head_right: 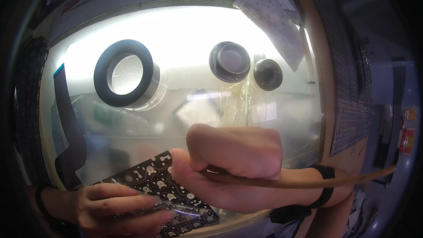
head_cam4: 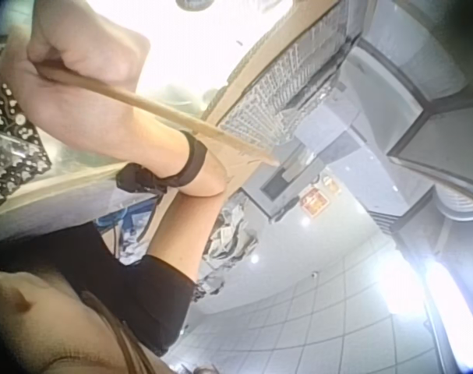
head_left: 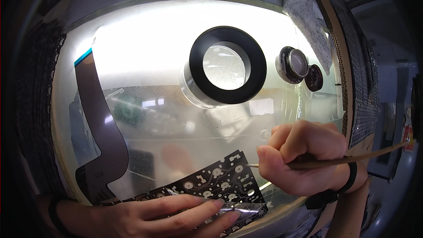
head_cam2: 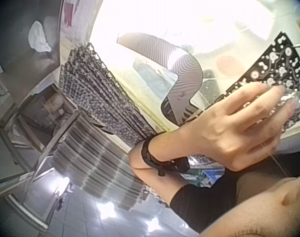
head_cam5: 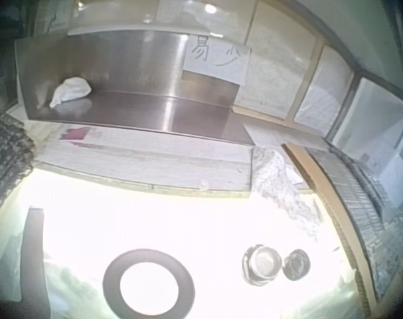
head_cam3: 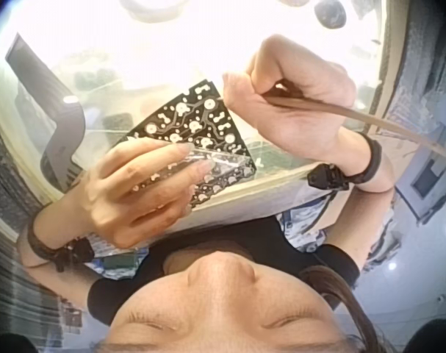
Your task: Inspecting and marking flexible keyboard membranes on a light table using a brush and pen.
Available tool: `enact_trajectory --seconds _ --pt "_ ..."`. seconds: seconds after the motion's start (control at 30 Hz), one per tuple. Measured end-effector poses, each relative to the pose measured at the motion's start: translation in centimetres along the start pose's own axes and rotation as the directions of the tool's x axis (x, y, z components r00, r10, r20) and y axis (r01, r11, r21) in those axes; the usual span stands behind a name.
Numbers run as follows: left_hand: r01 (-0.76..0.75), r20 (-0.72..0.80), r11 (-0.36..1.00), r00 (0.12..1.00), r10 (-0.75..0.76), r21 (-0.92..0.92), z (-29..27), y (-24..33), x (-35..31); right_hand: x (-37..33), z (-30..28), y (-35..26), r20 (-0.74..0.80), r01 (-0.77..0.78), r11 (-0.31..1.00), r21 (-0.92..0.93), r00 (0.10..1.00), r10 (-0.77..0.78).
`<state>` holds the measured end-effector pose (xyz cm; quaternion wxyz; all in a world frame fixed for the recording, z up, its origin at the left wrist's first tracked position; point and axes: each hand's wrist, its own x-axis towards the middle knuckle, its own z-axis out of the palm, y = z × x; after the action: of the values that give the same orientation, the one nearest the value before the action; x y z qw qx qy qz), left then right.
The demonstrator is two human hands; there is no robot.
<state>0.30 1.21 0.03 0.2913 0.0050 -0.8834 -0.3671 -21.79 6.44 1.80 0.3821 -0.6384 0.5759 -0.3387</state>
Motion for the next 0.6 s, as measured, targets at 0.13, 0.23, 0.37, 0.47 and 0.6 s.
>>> enact_trajectory --seconds 0.13,0.23,0.37,0.47,0.6 --pt "0.005 0.004 1.000 1.000 -0.005 0.000 -0.1 0.0 -0.1 0.1 0.1 0.0 0.006 -0.006 1.000 0.004 1.000 0.006" --pt "0.002 0.008 1.000 1.000 -0.002 -0.006 0.0 -0.1 0.0 0.0 -0.1 0.1 0.014 0.001 1.000 0.001 1.000 -0.001" --pt "0.001 0.006 1.000 1.000 -0.001 -0.004 -0.2 -0.2 0.2 0.0 -0.2 0.2 0.023 0.028 1.000 0.012 0.999 -0.028" --pt "-0.084 0.195 0.979 0.980 0.047 0.186 -0.7 -0.3 0.3 0.0 0.0 0.3 0.010 0.040 0.999 0.010 0.999 -0.040" --pt "0.006 0.002 1.000 1.000 -0.006 -0.012 0.1 0.0 0.1 0.0 -0.1 0.4 0.013 0.034 0.999 0.017 0.999 -0.034"
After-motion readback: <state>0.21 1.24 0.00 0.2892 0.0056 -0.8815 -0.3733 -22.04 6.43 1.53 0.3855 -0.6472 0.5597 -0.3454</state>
